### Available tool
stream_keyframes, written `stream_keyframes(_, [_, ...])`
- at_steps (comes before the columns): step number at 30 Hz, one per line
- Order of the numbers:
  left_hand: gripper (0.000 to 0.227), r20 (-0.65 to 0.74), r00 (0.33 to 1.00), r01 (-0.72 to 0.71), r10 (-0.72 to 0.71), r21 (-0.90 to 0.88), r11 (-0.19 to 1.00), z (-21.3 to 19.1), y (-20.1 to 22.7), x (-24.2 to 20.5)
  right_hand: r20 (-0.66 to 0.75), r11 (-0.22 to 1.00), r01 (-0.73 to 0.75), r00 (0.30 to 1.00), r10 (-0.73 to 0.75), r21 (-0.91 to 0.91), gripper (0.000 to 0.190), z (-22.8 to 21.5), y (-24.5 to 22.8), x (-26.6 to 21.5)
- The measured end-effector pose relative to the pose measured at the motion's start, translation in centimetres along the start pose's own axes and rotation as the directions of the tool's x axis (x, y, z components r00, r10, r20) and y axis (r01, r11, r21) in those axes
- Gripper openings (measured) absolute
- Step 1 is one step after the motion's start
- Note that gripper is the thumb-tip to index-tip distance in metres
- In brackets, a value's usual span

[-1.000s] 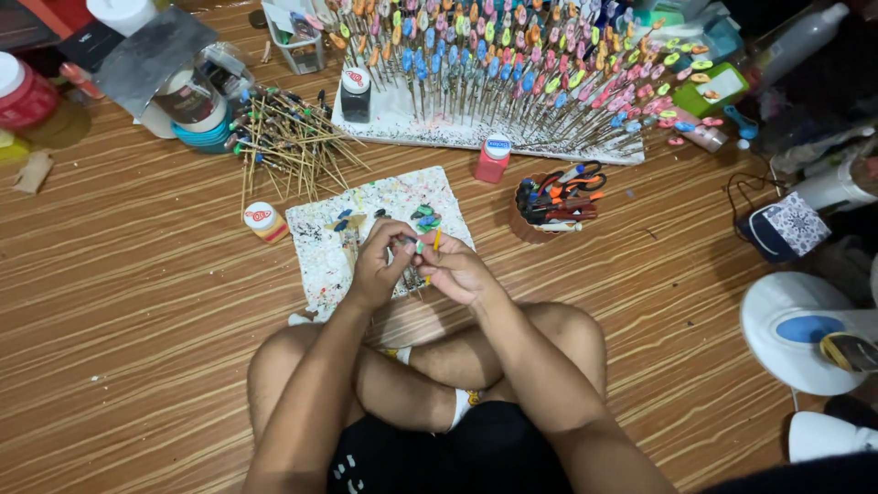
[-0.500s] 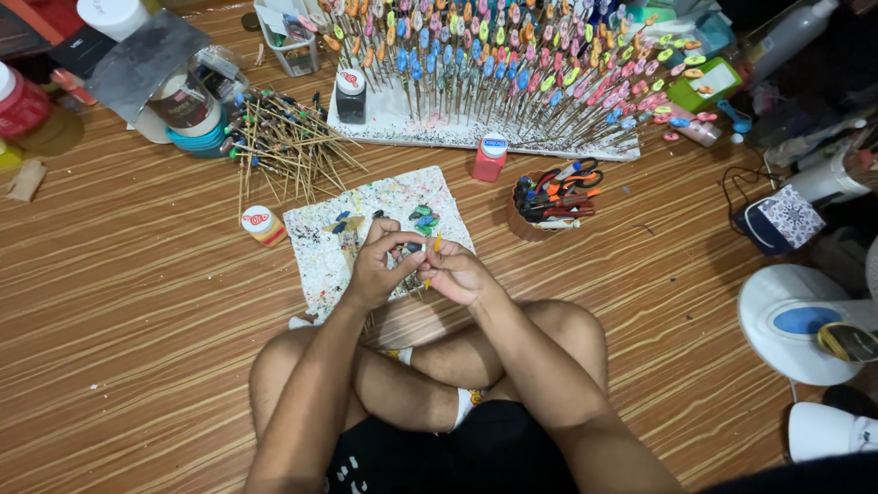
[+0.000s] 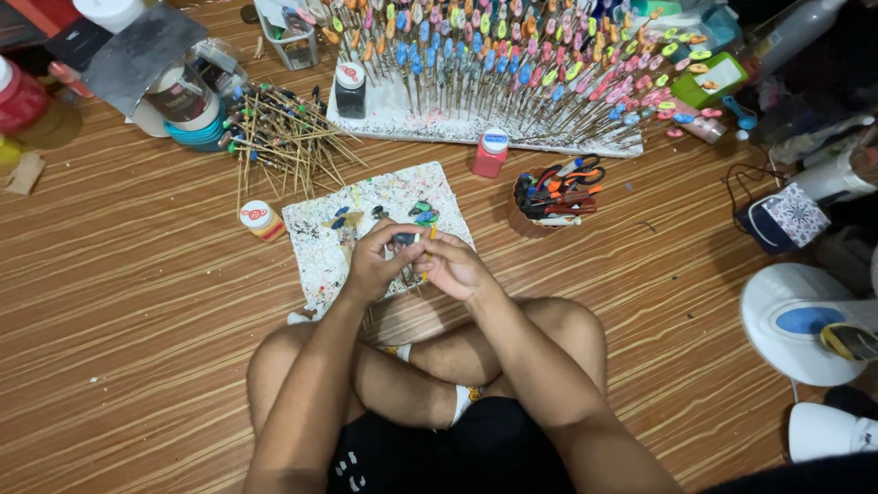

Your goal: Assembling fishing floats by attaching foam bodies to thin sticks.

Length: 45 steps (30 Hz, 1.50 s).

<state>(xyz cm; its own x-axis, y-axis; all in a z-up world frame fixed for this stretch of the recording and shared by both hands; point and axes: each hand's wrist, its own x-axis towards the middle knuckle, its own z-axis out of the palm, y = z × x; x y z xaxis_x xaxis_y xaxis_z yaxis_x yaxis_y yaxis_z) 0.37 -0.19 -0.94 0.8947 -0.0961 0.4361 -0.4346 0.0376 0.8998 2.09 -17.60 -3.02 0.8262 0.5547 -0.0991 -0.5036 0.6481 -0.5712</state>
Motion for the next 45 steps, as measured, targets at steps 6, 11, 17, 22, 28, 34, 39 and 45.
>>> stream_keyframes(6, [0.027, 0.038, 0.999, -0.027, 0.019, 0.232, 0.972, -1.1, 3.9, 0.3, -0.165, 1.0, -0.022, 0.986, 0.018, -0.021, 0.008, -1.3, -0.8, 0.5])
stream_keyframes(11, [0.024, -0.041, 0.999, 0.037, -0.026, 0.286, 0.958, -2.8, 0.4, 1.5, -0.156, 0.997, -0.041, 0.987, 0.049, 0.058, 0.003, -2.9, -1.9, 1.4])
stream_keyframes(17, [0.02, -0.53, 0.829, 0.343, -0.178, 0.232, 0.91, -10.1, -4.0, 3.3, -0.185, 0.995, 0.097, 0.979, -0.089, 0.03, 0.008, -5.4, -6.2, 0.4])
stream_keyframes(22, [0.02, -0.56, 0.716, 0.636, -0.417, 0.277, 0.721, -10.5, -9.7, 3.1, -0.158, 0.995, 0.075, 0.985, -0.063, 0.07, 0.01, -4.4, -4.7, 0.9])
stream_keyframes(28, [0.025, -0.693, 0.632, 0.669, -0.347, 0.261, 0.696, -10.8, -10.7, 4.0, -0.151, 0.996, 0.061, 0.987, -0.05, 0.068, 0.011, -5.0, -4.4, 0.5])
stream_keyframes(34, [0.02, -0.625, 0.618, 0.75, -0.476, 0.287, 0.596, -11.3, -14.7, 2.5, -0.133, 0.996, 0.056, 0.99, -0.045, 0.077, 0.012, -5.8, -3.6, 1.4])
stream_keyframes(39, [0.039, -0.467, 0.753, 0.658, -0.464, 0.564, 0.5, -11.4, -19.1, 1.5, -0.199, 0.999, 0.051, 0.979, -0.048, 0.011, 0.007, -3.9, -2.4, 1.2])
stream_keyframes(45, [0.043, -0.492, 0.654, 0.744, -0.575, 0.558, 0.368, -11.0, -17.4, 1.1, -0.309, 0.976, 0.145, 0.932, -0.19, -0.162, 0.004, -2.9, -1.9, 0.8])
